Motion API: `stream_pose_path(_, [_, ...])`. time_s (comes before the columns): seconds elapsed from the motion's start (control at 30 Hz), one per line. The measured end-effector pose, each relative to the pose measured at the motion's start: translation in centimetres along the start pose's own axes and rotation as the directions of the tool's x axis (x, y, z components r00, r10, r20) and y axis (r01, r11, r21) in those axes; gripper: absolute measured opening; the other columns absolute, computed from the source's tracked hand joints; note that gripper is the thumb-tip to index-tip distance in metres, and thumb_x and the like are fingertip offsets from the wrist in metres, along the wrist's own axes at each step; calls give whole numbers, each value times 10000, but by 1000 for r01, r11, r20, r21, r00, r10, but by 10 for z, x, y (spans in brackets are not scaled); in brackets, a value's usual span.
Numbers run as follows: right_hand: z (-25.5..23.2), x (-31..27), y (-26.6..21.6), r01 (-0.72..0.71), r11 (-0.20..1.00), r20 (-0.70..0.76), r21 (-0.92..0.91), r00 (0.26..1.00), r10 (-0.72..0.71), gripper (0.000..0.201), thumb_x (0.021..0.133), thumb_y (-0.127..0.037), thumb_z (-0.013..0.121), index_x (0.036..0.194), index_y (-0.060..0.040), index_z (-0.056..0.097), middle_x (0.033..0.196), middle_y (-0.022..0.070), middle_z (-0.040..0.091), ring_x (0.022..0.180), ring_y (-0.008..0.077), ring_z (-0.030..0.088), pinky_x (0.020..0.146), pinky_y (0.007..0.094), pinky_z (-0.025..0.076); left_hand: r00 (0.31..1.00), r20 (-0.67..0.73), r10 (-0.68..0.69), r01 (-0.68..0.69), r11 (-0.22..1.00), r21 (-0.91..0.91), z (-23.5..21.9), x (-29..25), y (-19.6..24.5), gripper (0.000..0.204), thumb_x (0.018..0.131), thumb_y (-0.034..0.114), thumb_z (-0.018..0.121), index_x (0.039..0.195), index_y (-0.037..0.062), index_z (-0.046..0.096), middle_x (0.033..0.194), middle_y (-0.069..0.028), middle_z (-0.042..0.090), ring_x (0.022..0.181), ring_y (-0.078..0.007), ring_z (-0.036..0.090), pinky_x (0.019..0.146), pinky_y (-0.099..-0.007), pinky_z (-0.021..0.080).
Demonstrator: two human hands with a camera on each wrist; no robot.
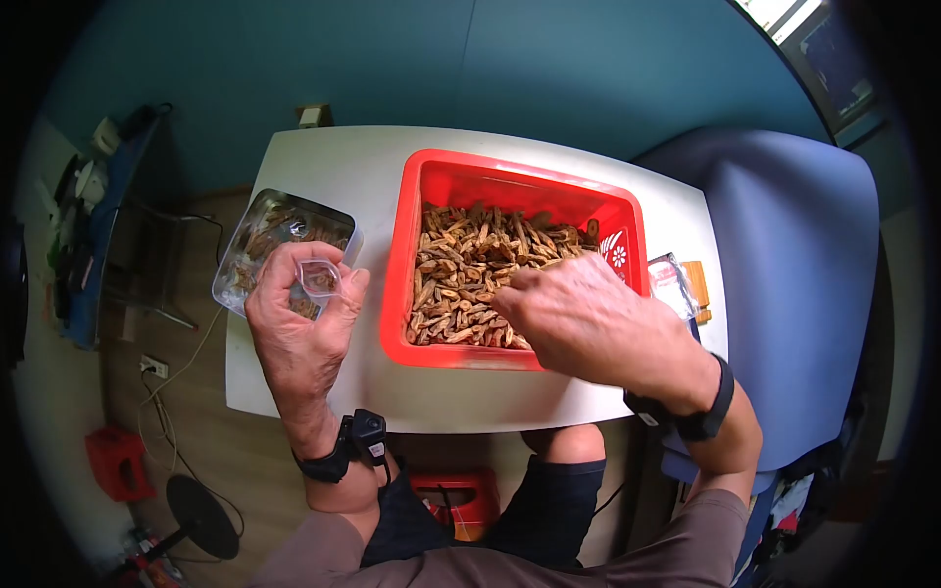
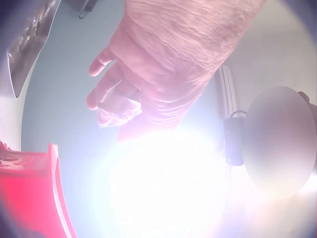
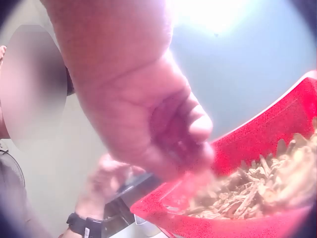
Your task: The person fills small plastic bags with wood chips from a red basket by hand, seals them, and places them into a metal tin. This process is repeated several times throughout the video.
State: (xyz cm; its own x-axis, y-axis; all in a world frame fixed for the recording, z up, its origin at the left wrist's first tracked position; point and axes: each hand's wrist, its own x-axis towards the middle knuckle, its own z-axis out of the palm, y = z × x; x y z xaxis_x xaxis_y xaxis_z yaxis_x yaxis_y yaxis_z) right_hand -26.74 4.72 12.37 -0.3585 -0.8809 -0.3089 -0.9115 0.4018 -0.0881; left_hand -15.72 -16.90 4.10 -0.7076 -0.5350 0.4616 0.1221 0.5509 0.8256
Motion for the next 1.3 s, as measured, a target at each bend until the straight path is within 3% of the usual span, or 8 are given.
stream_pose_path(0.23, [36, 60, 18, 138, 982, -168, 125, 979, -117, 171, 799, -5, 585, 961, -13, 635, 843, 172, 639, 776, 362, 650, 636, 464, 489, 998, -17, -64, 63, 997, -39, -5, 1, -7, 230, 715, 27, 783, 889, 44, 634, 711, -67, 628, 752, -248, 587, 735, -387, 470])
stream_pose_path(0.57, [72, 106, 29, 105, 991, -164, 86, 982, -90, 237, 795, -189, 725, 924, -8, 640, 842, 172, 649, 843, 369, 666, 692, 480, 527, 994, -30, -106, 104, 992, -76, -6, 0, -9, 234, 715, 47, 790, 892, 46, 636, 738, -68, 626, 771, -251, 581, 743, -391, 469])
stream_pose_path(0.77, [76, 119, 27, 16, 999, -170, 35, 985, -10, 257, 775, -249, 733, 834, -14, 645, 775, 160, 659, 743, 378, 669, 635, 495, 524, 998, -21, -61, 60, 997, -41, -4, -1, -7, 246, 714, 66, 801, 903, 71, 643, 708, -51, 631, 764, -257, 591, 913, -420, 458])
stream_pose_path(0.83, [76, 119, 28, 16, 999, -209, 38, 978, -7, 247, 773, -245, 718, 760, -7, 654, 714, 168, 660, 713, 379, 673, 628, 498, 525, 1000, 21, -1, 2, 1000, -27, -5, -1, -6, 194, 791, 44, 776, 933, 29, 644, 785, -25, 635, 745, -111, 572, 724, -265, 471])
stream_pose_path(1.03, [69, 98, 37, 14, 983, -288, 181, 957, 39, 254, 793, -267, 686, 745, -18, 681, 704, 190, 652, 690, 382, 665, 643, 499, 523, 1000, 20, -11, 12, 1000, -18, -3, -1, -2, 204, 776, 51, 778, 927, 29, 644, 780, -31, 626, 744, -133, 566, 731, -283, 462])
stream_pose_path(1.13, [48, 75, 39, -208, 739, -52, 641, 949, 312, 272, 802, -277, 686, 854, -22, 765, 644, 127, 631, 553, 249, 611, 579, 412, 502, 999, 22, 27, -27, 1000, -8, 0, -1, 2, 241, 729, 87, 798, 906, 80, 635, 695, -33, 617, 671, -227, 603, 1040, -461, 407])
stream_pose_path(1.23, [35, 50, 38, -216, 446, 33, 869, 923, 384, 250, 836, -244, 669, 854, -15, 769, 633, 52, 619, 518, 126, 573, 511, 309, 461, 995, 95, 21, -15, 998, -64, 2, -3, 9, 212, 760, 53, 774, 924, 27, 643, 755, -52, 619, 751, -179, 561, 729, -311, 455])
stream_pose_path(1.3, [41, 35, 41, -155, 368, -5, 917, 917, 399, 271, 895, -235, 647, 807, 4, 740, 617, 12, 594, 502, 62, 538, 472, 238, 406, 993, 109, 41, -33, 997, -68, 6, -4, 12, 214, 751, 56, 776, 918, 32, 643, 756, -55, 624, 764, -197, 574, 776, -332, 470])
